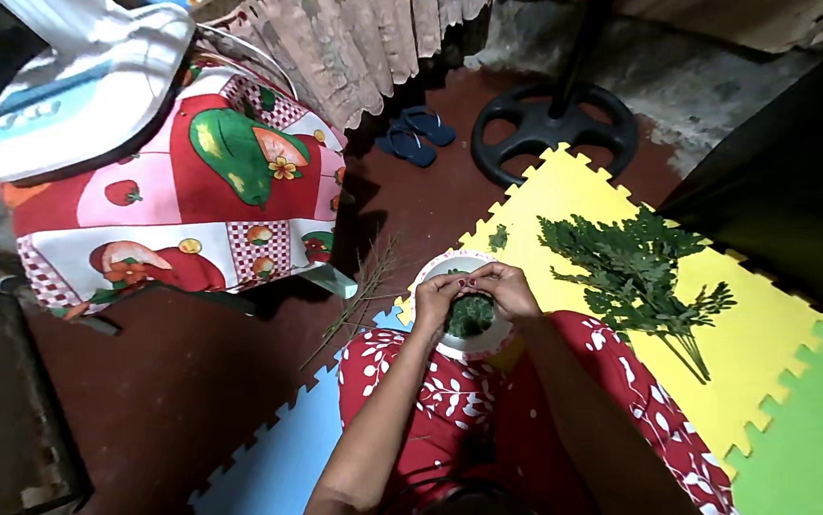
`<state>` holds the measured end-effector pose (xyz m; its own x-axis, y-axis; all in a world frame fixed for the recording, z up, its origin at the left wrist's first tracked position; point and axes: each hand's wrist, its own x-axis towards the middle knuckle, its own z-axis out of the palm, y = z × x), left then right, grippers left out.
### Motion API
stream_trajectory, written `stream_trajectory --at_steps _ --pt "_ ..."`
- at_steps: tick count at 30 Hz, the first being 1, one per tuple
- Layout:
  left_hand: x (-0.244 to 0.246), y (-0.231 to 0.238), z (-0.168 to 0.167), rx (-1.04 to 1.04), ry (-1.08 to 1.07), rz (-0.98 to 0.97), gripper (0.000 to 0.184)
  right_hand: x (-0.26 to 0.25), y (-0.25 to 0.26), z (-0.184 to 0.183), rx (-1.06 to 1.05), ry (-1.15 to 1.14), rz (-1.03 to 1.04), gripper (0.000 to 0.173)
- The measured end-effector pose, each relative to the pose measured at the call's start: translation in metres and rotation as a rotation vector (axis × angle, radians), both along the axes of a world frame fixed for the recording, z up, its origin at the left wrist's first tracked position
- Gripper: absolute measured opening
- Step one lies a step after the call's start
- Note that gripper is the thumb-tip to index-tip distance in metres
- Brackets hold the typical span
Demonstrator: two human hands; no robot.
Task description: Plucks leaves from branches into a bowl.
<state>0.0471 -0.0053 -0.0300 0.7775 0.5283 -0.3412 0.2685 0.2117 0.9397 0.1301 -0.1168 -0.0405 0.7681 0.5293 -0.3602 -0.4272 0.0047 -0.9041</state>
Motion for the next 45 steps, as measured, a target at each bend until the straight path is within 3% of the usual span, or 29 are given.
stream_trajectory --at_steps 10,15,27,30,33,35,39,45 --pt "0.001 -0.002 0.002 -0.107 0.012 0.05 0.012 0.005 -0.001 -0.003 -0.036 0.021 -0.014 0.014" --pt "0.004 -0.003 0.001 -0.004 0.038 -0.016 0.013 0.004 0.0 -0.004 -0.068 -0.048 0.024 0.017" --pt "-0.004 0.011 -0.007 -0.044 0.081 0.08 0.011 0.018 -0.012 -0.003 -0.082 0.021 -0.079 0.026" --pt "-0.01 0.017 -0.013 0.158 0.201 -0.137 0.016 0.022 -0.013 -0.005 -0.065 0.046 -0.092 0.026" --pt "-0.01 0.019 -0.013 0.363 0.319 -0.441 0.046 0.019 -0.011 -0.007 -0.06 0.037 -0.061 0.025" --pt "-0.006 0.016 -0.011 0.389 0.302 -0.45 0.056 0.019 -0.011 -0.007 -0.074 0.004 -0.038 0.025" --pt "0.005 0.008 -0.003 0.391 0.192 -0.38 0.04 0.017 -0.01 -0.009 -0.113 -0.085 0.027 0.024" --pt "0.013 0.01 0.003 0.425 0.284 -0.394 0.023 0.017 -0.011 -0.009 -0.129 -0.129 0.06 0.023"
